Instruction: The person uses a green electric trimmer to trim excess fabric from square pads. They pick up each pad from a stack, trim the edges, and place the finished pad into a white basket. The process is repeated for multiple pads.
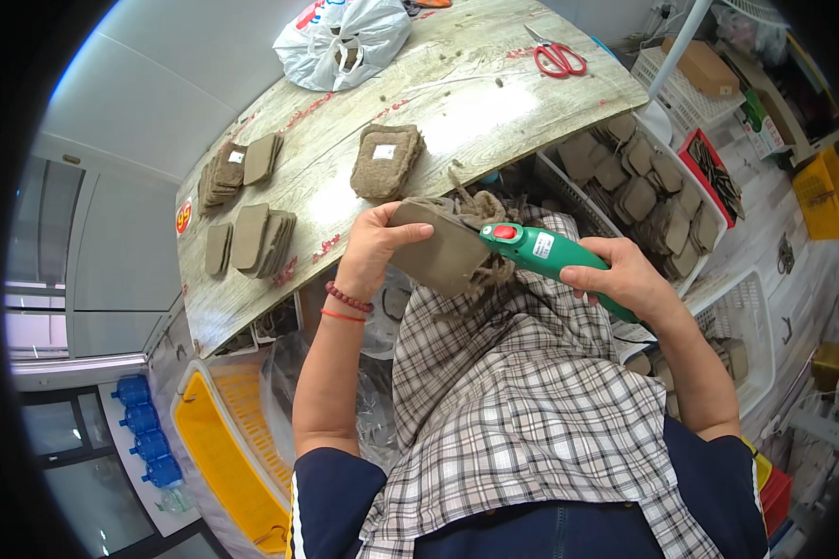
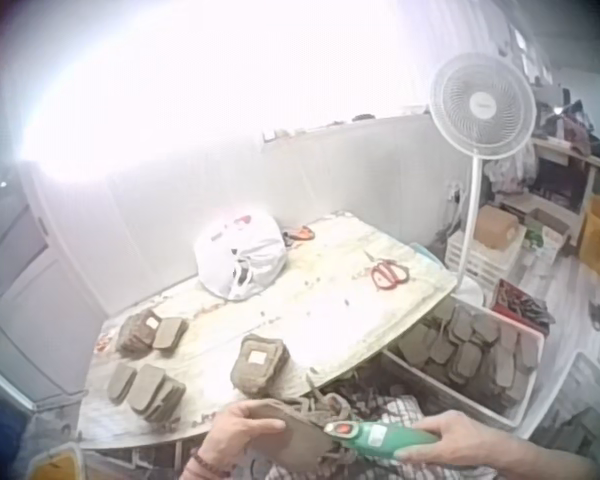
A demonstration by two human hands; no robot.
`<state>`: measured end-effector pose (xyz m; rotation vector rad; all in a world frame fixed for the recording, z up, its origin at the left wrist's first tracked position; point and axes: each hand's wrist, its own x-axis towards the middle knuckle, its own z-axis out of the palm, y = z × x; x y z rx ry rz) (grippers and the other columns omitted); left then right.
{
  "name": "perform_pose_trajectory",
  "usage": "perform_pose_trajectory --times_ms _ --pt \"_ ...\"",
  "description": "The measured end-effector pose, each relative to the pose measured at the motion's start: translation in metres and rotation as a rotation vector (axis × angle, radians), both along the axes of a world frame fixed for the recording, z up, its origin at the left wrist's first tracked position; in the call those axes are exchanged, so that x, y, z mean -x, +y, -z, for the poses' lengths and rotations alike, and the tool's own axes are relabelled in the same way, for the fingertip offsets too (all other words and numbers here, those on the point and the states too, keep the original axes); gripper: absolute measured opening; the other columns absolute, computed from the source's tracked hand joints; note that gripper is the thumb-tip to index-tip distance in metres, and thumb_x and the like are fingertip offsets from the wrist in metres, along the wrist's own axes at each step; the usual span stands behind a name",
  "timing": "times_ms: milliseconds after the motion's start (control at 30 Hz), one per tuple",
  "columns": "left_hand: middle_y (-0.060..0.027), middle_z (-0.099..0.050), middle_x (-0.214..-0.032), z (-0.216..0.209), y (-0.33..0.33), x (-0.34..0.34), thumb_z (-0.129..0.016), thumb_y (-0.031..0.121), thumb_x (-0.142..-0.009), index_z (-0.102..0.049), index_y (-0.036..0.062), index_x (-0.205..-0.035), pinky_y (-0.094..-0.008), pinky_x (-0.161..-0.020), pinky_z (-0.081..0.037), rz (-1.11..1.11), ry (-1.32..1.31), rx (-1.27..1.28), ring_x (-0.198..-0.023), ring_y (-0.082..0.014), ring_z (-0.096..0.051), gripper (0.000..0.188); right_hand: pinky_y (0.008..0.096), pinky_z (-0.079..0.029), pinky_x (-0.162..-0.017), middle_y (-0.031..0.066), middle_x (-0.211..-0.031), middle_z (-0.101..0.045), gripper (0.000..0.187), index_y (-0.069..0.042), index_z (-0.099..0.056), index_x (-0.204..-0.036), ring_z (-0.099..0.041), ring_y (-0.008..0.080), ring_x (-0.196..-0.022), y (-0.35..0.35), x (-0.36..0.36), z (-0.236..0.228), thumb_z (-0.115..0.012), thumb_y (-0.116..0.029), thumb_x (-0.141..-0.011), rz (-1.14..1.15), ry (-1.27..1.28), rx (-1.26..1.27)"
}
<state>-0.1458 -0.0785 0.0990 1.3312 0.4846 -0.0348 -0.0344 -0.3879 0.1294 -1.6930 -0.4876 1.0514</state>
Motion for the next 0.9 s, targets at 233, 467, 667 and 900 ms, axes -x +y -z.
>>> perform_pose_trajectory --times_ms 233,467,667,900 --pt "-0.0070 -0.070 -0.088 -0.008 -0.013 -0.006 -0.070 -0.002 -0.078 -0.067 -0.0016 -0.099 -0.0265 -0.071 -0.054 0.132 0.050 -0.042 -0.075 -0.0126 -0.066 0.022 0.0229 -0.046 -0.054 0.0012 -0.070 -0.061 0.034 0.000 -0.068 -0.093 -0.056 0.0067 -0.063 0.008 0.003 -0.002 -0.073 -0.032 -0.082 0.002 -0.007 -0.031" --pt "-0.0064 -0.070 -0.087 -0.015 -0.012 -0.012 -0.074 -0.002 -0.075 -0.067 -0.0013 -0.098 -0.0264 -0.070 -0.054 0.310 0.172 -0.094 -0.073 -0.0123 -0.065 0.024 0.0234 -0.046 -0.054 0.0012 -0.069 -0.060 0.034 -0.001 -0.067 -0.089 -0.057 0.0079 -0.063 0.016 0.001 -0.002 -0.073 -0.034 -0.082 -0.027 -0.014 -0.045" --pt "-0.0066 -0.070 -0.089 -0.019 -0.014 -0.022 -0.074 0.001 -0.075 -0.067 -0.0021 -0.098 -0.0265 -0.075 -0.052 0.468 0.239 -0.151 -0.081 -0.0134 -0.065 0.024 0.0234 -0.046 -0.055 0.0017 -0.071 -0.061 0.036 0.000 -0.067 -0.091 -0.057 0.0077 -0.063 0.027 -0.001 -0.004 -0.071 -0.035 -0.083 -0.029 0.015 -0.098" --pt "-0.0112 -0.065 -0.105 0.010 0.016 0.000 -0.066 -0.005 -0.080 -0.055 -0.0029 -0.117 -0.0347 -0.080 -0.056 -0.356 -0.198 0.254 -0.088 -0.0211 -0.066 0.038 0.0241 -0.044 -0.056 0.0017 -0.071 -0.060 0.037 -0.001 -0.065 -0.095 -0.053 0.0070 -0.061 0.013 0.002 0.015 -0.068 -0.037 -0.086 0.290 -0.035 -0.111"
